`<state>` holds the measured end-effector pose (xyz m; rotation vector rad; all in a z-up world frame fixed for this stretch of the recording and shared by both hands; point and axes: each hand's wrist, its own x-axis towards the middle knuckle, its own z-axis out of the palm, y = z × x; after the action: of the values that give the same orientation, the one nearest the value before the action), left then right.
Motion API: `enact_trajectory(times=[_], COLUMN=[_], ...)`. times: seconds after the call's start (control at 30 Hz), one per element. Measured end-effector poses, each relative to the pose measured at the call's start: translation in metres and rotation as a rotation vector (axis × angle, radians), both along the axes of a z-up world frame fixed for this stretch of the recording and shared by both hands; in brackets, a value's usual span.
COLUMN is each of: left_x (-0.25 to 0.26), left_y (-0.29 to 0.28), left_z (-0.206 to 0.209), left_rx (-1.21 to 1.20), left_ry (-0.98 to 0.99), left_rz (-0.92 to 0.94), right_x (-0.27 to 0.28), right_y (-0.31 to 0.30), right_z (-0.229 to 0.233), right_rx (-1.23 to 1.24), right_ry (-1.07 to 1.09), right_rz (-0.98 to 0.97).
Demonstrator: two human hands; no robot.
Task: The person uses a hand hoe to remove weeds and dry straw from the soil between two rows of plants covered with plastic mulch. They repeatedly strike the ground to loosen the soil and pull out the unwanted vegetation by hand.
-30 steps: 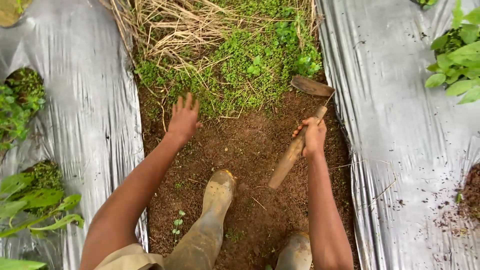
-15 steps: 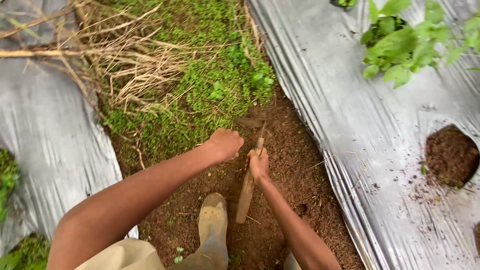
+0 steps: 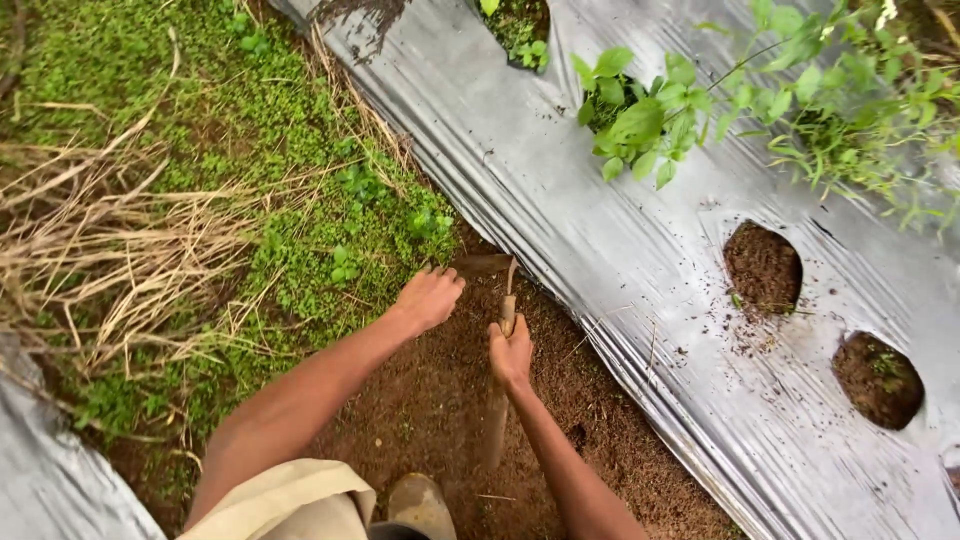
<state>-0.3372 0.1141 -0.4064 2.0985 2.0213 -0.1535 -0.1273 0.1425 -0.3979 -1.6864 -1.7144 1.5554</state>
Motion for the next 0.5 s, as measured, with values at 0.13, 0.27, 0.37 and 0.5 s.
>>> enact_trajectory(times=[0.13,0.27,0.37,0.5], left_x=[0.006,0.014,0.016,0.009], left_y=[0.017,0.025,0.025,0.026], left_z=[-0.004,-0.030,-0.023,-0.036], left_rx=[0.092,0.083,0.132,0.284], left_ry=[0.064,0.080,0.060,0.016], left_rz=[0.033,0.069,0.085,0.053], right_x=[-0.017,-0.030,-0.041,-0.055], right_y=[-0.025,-0.051,-0.055,-0.058], right_z=[0.011,0.030,0.033,0.083], right_rx=[-0.070,-0.136,-0.113,-0.012], right_ry=[0.090,0.087,0.141,0.293], right_rz=[-0.198,-0.242,-0.314,-0.393])
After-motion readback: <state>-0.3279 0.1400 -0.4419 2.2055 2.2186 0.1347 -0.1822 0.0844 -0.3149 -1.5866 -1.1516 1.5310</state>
